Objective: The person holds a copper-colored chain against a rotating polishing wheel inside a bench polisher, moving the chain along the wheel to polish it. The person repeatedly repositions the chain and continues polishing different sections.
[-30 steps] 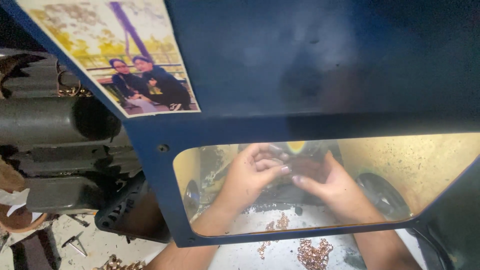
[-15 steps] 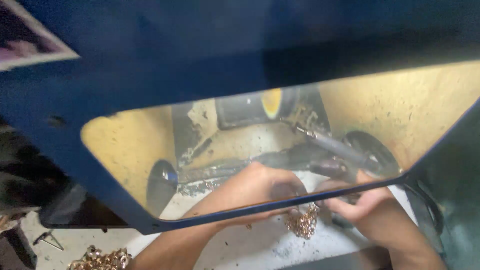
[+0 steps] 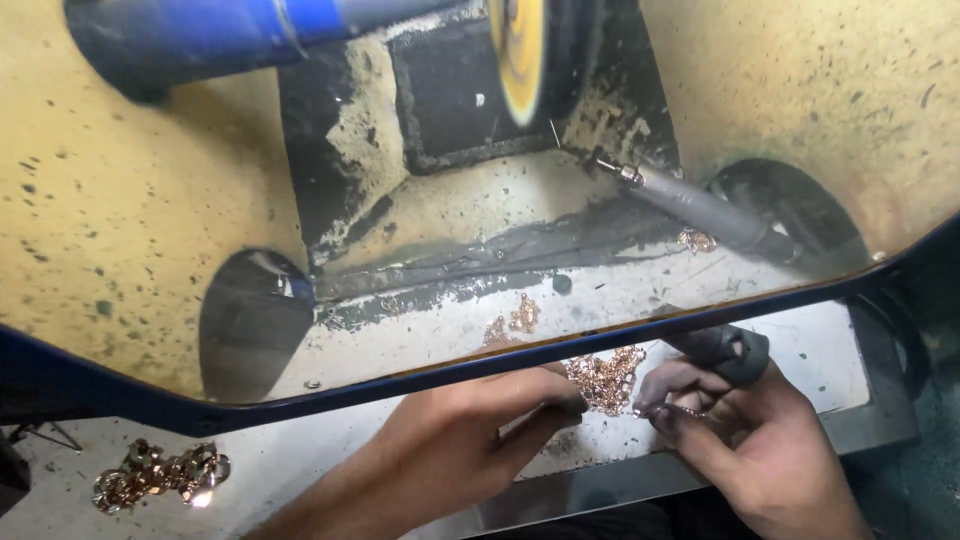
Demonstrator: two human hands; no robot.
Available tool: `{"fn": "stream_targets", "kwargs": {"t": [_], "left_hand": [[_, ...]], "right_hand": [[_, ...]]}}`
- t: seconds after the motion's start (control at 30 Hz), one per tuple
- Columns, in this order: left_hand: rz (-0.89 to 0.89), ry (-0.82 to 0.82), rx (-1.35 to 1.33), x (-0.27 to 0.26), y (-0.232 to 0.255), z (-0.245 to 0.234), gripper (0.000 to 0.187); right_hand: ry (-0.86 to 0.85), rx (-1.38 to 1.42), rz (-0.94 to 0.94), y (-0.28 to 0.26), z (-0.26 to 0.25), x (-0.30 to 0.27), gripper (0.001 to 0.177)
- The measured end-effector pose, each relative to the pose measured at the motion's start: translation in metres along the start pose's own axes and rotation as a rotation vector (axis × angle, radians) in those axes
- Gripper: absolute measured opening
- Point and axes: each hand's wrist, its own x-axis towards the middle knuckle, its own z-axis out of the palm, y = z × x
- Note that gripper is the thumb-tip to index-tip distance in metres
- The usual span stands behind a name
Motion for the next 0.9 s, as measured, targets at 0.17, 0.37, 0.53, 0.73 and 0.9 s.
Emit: {"fn": "stream_targets", "kwargs": {"t": [0.17,0.37,0.53,0.73,0.9], "left_hand": [[0.102,-0.002,-0.051,0.005,0.002,-0.001,0.012],[0.171,-0.112,-0.238,0.016,0.001,-0.004,0.006],[0.065,-0.157,-0.28,0.011,-0.015,0.003,0.005],[0.153,-0.048,-0.043,0.021,-0.023,0.004,0.017],[0.12,-0.095,0.029,0.023,-0.02,-0.007,0.01]], "right_hand": [[0.067,-0.063,0.053,0.003,-0.003,-0.004,0.034],[-0.082,0.116,-0.053,0.008,-0.002,0.003,0.02],[-0.053,0.422,0.085,0.025,-0.006,-0.002,0.033],[-0.03,0.06,0.056,0.025,-0.006,0.004,0.023],[0.134,0.02,0.103,0.047,-0.002,-0.007,0.068]]}}
